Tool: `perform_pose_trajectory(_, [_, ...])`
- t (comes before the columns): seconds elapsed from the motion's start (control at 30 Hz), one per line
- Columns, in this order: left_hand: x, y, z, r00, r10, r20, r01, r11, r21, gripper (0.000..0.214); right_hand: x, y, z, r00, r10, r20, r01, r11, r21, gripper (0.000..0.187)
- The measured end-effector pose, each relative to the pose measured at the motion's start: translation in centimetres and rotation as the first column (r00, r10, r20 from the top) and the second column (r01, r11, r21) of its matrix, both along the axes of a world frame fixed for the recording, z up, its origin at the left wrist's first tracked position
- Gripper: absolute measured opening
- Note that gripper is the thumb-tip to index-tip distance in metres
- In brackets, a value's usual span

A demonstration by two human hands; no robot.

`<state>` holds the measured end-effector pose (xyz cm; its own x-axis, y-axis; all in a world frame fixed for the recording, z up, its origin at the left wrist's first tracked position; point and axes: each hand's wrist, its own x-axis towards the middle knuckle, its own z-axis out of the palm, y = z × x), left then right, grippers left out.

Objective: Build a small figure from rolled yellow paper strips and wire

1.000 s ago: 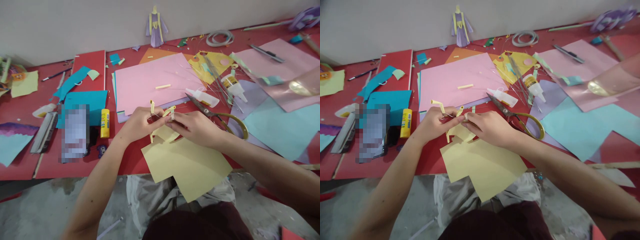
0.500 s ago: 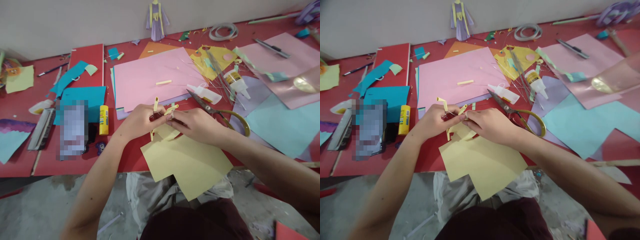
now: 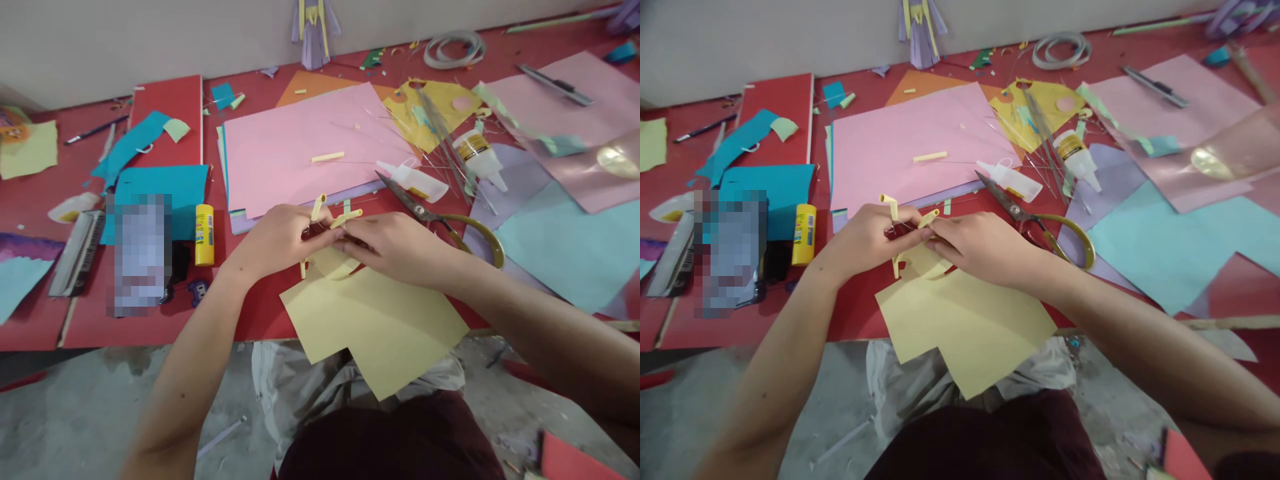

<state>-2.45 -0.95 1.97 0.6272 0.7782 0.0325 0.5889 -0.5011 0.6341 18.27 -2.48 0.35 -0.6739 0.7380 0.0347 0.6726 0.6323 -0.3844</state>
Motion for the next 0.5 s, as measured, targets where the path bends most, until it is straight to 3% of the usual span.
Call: perform_pose_trajectory(0.5, [-0.01,-0.01,0.09,1.000,-0.006,-0.014,0.006,1.000,0.005,0.025,-0.06,0.00,0.11,1.000,0.005,0.010,-0.005,1.000,-0.004,0.020])
